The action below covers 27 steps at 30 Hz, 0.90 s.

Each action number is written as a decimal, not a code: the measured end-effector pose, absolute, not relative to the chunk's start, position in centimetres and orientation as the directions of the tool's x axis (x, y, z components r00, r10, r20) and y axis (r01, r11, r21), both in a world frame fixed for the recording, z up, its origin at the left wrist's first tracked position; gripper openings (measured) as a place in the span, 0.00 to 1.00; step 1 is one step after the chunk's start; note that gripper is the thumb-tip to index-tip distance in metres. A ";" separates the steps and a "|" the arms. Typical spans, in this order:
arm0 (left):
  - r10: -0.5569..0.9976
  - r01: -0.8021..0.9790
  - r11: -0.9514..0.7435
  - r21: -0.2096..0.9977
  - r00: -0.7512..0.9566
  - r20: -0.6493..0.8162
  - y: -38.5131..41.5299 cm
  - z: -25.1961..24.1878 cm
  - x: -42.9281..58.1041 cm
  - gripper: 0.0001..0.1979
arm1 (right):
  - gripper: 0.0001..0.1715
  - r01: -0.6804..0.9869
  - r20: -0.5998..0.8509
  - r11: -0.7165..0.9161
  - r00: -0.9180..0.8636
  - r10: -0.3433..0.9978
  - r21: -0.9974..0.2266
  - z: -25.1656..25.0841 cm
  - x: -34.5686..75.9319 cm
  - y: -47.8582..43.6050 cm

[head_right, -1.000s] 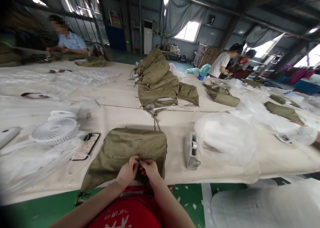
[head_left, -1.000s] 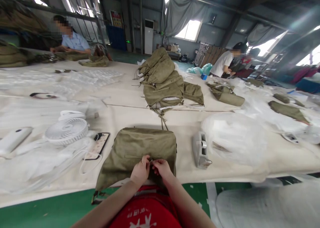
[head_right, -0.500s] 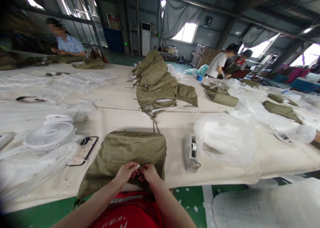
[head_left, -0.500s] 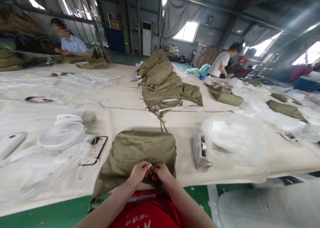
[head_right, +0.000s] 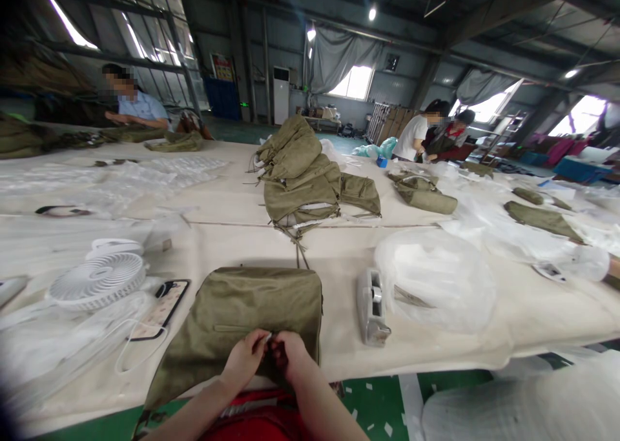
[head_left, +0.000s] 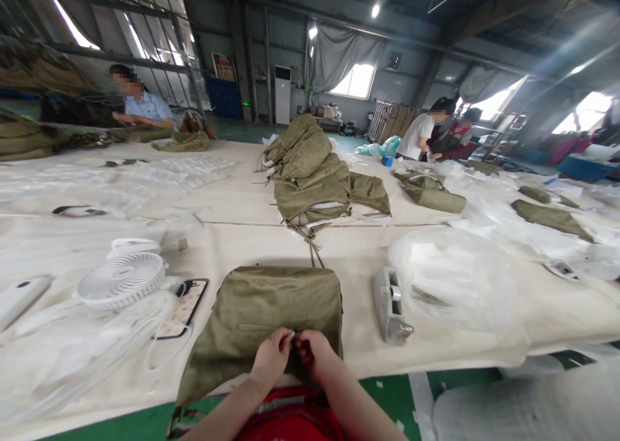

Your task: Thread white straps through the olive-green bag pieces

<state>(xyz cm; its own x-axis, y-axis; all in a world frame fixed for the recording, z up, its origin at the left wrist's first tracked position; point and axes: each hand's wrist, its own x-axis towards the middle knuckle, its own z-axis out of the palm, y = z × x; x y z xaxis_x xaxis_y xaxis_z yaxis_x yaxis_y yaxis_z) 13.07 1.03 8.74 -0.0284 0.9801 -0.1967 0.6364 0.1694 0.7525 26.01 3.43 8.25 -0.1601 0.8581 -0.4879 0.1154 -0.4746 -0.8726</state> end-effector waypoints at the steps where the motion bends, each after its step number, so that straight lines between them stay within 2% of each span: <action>1: 0.984 0.647 0.152 0.747 -0.026 -0.179 1.0 8.8 13.1 0.10 | 0.14 0.071 -0.520 -0.516 -0.172 0.836 -0.854 8.5 26.1 3.3; 4: 0.987 0.641 0.132 0.756 -0.011 -0.163 0.8 8.9 13.1 0.11 | 0.11 -0.164 -0.648 -0.688 -0.239 0.723 -0.707 8.8 26.2 3.0; 7: 0.981 0.614 0.181 0.768 -0.054 -0.188 0.7 8.9 13.0 0.12 | 0.10 -0.328 -0.681 -0.743 -0.300 0.668 -0.584 8.4 26.2 2.6; 10: 0.961 0.633 0.275 0.724 -0.151 -0.233 0.8 9.0 12.7 0.10 | 0.11 -0.384 -0.648 -0.713 -0.306 0.697 -0.586 7.7 26.3 2.4; 12: 0.949 0.623 0.308 0.719 -0.144 -0.281 1.0 9.1 12.6 0.10 | 0.11 -0.405 -0.615 -0.681 -0.300 0.729 -0.610 7.3 26.2 2.3; 17: 0.937 0.420 0.334 0.844 -0.046 -0.348 1.6 9.1 12.3 0.14 | 0.12 -0.357 -0.566 -0.631 -0.280 0.775 -0.689 7.2 26.0 2.2; 20: 0.957 0.466 0.278 0.840 -0.053 -0.287 1.6 9.4 12.3 0.13 | 0.12 -0.341 -0.547 -0.606 -0.261 0.795 -0.719 7.2 25.8 2.1; 22: 0.987 0.608 0.146 0.780 -0.031 -0.160 1.3 9.9 12.3 0.12 | 0.11 -0.339 -0.539 -0.596 -0.253 0.803 -0.728 7.1 25.7 2.1; 25: 0.993 0.823 -0.119 0.556 0.111 0.048 0.5 10.9 12.5 0.14 | 0.11 -0.344 -0.531 -0.583 -0.241 0.812 -0.736 6.9 25.5 2.0; 27: 0.973 0.879 -0.229 0.418 0.204 0.105 -0.1 11.4 12.6 0.15 | 0.10 -0.351 -0.529 -0.582 -0.243 0.813 -0.733 6.8 25.5 2.0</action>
